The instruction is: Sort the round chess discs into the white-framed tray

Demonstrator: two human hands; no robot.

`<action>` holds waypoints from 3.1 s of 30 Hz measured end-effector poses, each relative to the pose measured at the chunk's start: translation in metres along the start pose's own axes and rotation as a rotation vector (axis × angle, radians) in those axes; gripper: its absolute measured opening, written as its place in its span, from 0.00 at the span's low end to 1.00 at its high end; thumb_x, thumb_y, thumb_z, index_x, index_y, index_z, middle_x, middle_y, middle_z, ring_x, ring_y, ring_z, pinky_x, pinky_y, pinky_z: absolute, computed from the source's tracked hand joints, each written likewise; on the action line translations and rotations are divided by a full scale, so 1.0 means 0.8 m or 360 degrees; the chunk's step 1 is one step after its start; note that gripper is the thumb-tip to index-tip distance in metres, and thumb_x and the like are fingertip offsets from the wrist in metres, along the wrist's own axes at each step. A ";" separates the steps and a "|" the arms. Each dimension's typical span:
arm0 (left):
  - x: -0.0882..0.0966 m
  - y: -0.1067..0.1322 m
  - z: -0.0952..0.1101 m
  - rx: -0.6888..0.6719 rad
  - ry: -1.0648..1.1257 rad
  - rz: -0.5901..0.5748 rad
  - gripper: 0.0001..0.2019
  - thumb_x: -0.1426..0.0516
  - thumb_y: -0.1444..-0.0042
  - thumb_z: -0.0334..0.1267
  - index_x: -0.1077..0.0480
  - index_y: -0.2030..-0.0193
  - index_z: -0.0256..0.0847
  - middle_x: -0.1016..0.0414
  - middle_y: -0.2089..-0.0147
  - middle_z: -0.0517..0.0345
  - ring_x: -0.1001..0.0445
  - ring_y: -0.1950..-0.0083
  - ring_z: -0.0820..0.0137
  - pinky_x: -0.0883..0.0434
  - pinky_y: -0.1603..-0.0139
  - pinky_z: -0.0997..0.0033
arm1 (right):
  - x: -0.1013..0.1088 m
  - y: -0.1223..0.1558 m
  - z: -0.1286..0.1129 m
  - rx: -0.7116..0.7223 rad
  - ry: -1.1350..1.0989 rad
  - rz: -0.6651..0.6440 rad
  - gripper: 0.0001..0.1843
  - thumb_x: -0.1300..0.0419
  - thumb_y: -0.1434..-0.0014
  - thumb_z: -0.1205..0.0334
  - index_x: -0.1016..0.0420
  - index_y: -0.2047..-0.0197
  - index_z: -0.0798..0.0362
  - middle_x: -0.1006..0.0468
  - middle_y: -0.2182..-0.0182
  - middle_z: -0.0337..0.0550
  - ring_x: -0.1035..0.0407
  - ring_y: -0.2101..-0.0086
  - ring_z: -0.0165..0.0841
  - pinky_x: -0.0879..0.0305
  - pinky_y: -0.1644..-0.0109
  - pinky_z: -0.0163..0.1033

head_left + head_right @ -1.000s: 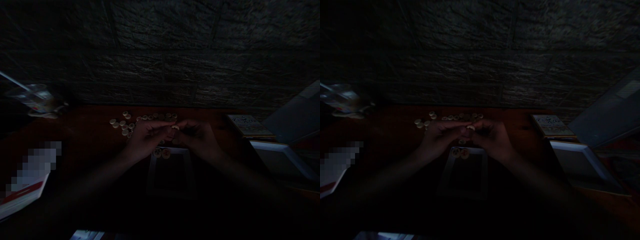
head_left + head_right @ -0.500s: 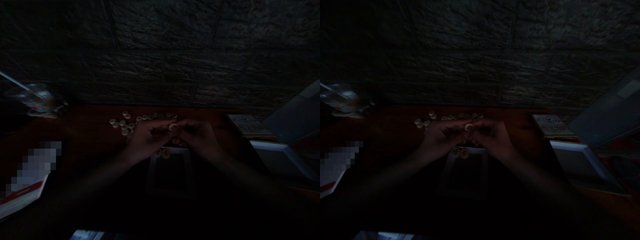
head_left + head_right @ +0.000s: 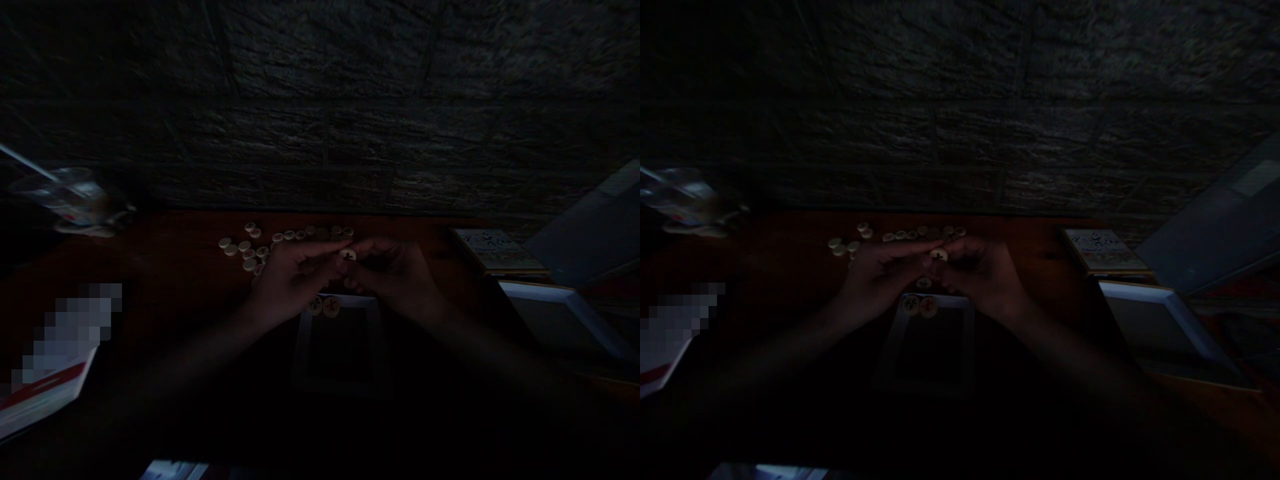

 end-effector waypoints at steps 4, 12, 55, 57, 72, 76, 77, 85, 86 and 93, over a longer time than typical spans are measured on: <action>0.001 -0.003 0.001 0.0011 -0.0056 0.0053 0.12 0.35 0.38 0.37 0.18 0.47 0.42 0.14 0.50 0.53 0.14 0.51 0.64 0.18 0.50 0.68 | 0.002 -0.001 0.001 0.0007 -0.0020 -0.0044 0.15 0.21 0.54 0.60 0.16 0.63 0.52 0.17 0.71 0.38 0.25 0.75 0.27 0.26 0.71 0.33; 0.001 -0.002 0.001 0.0071 0.0076 0.0068 0.10 0.36 0.37 0.38 0.19 0.51 0.40 0.13 0.58 0.52 0.14 0.61 0.66 0.18 0.58 0.70 | 0.004 -0.001 0.001 -0.0023 -0.0080 -0.0067 0.13 0.24 0.47 0.53 0.15 0.61 0.50 0.16 0.71 0.39 0.23 0.74 0.29 0.23 0.68 0.36; -0.008 0.002 -0.001 0.0206 0.0267 0.0090 0.15 0.31 0.44 0.38 0.18 0.49 0.43 0.13 0.55 0.52 0.13 0.58 0.62 0.15 0.55 0.62 | 0.003 0.001 -0.005 -0.0073 0.0052 -0.0002 0.14 0.24 0.47 0.51 0.15 0.63 0.52 0.17 0.72 0.40 0.26 0.75 0.27 0.27 0.72 0.33; -0.007 0.002 -0.001 0.0193 0.0223 0.0112 0.15 0.30 0.45 0.38 0.18 0.50 0.43 0.13 0.54 0.52 0.13 0.57 0.61 0.15 0.54 0.63 | 0.002 0.000 -0.007 -0.0075 0.0042 -0.0029 0.15 0.23 0.49 0.52 0.15 0.63 0.52 0.18 0.72 0.39 0.26 0.75 0.27 0.27 0.70 0.33; -0.005 -0.001 -0.009 0.0162 0.0226 0.0164 0.12 0.35 0.38 0.41 0.18 0.48 0.45 0.14 0.49 0.52 0.14 0.53 0.63 0.16 0.52 0.64 | 0.009 -0.002 0.000 0.0053 0.0030 -0.0041 0.12 0.29 0.40 0.50 0.14 0.62 0.50 0.15 0.69 0.42 0.21 0.72 0.31 0.23 0.68 0.35; -0.003 -0.004 -0.007 0.0164 0.0208 0.0242 0.11 0.32 0.41 0.40 0.17 0.53 0.43 0.13 0.53 0.53 0.14 0.57 0.65 0.16 0.55 0.66 | 0.009 -0.002 0.000 0.0058 0.0034 0.0010 0.12 0.28 0.42 0.49 0.14 0.63 0.50 0.14 0.68 0.42 0.20 0.72 0.32 0.22 0.68 0.36; -0.003 -0.005 -0.006 0.0173 0.0214 0.0251 0.11 0.31 0.43 0.41 0.16 0.54 0.42 0.13 0.55 0.53 0.14 0.59 0.65 0.16 0.57 0.67 | 0.009 -0.002 0.000 0.0057 0.0029 0.0020 0.12 0.27 0.42 0.50 0.14 0.63 0.50 0.14 0.69 0.42 0.20 0.72 0.32 0.22 0.69 0.35; -0.005 -0.003 -0.001 0.0343 0.0467 0.0210 0.12 0.30 0.44 0.42 0.16 0.54 0.42 0.13 0.53 0.51 0.14 0.56 0.63 0.16 0.52 0.64 | 0.006 -0.002 -0.003 0.0164 0.0086 0.0068 0.12 0.23 0.47 0.55 0.14 0.61 0.49 0.13 0.66 0.41 0.20 0.70 0.31 0.21 0.66 0.36; -0.006 -0.003 -0.001 0.0362 0.0496 0.0203 0.13 0.30 0.44 0.42 0.16 0.53 0.42 0.13 0.52 0.51 0.14 0.55 0.62 0.17 0.51 0.64 | 0.006 -0.001 -0.003 0.0195 0.0100 0.0059 0.12 0.23 0.47 0.55 0.14 0.60 0.49 0.13 0.65 0.41 0.19 0.69 0.32 0.20 0.65 0.37; -0.007 -0.003 -0.004 0.0452 0.0637 0.0150 0.12 0.31 0.42 0.39 0.17 0.52 0.43 0.14 0.49 0.51 0.15 0.53 0.65 0.18 0.50 0.68 | 0.008 0.000 0.002 0.0267 0.0231 0.0042 0.18 0.23 0.48 0.55 0.15 0.55 0.50 0.13 0.64 0.42 0.19 0.66 0.34 0.21 0.63 0.37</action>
Point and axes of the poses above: each hand's wrist, its own y-axis away from the middle knuckle, its own x-axis out of the back of the hand, z = x × y, the point moved 1 cm from there along -y, towards the middle knuckle
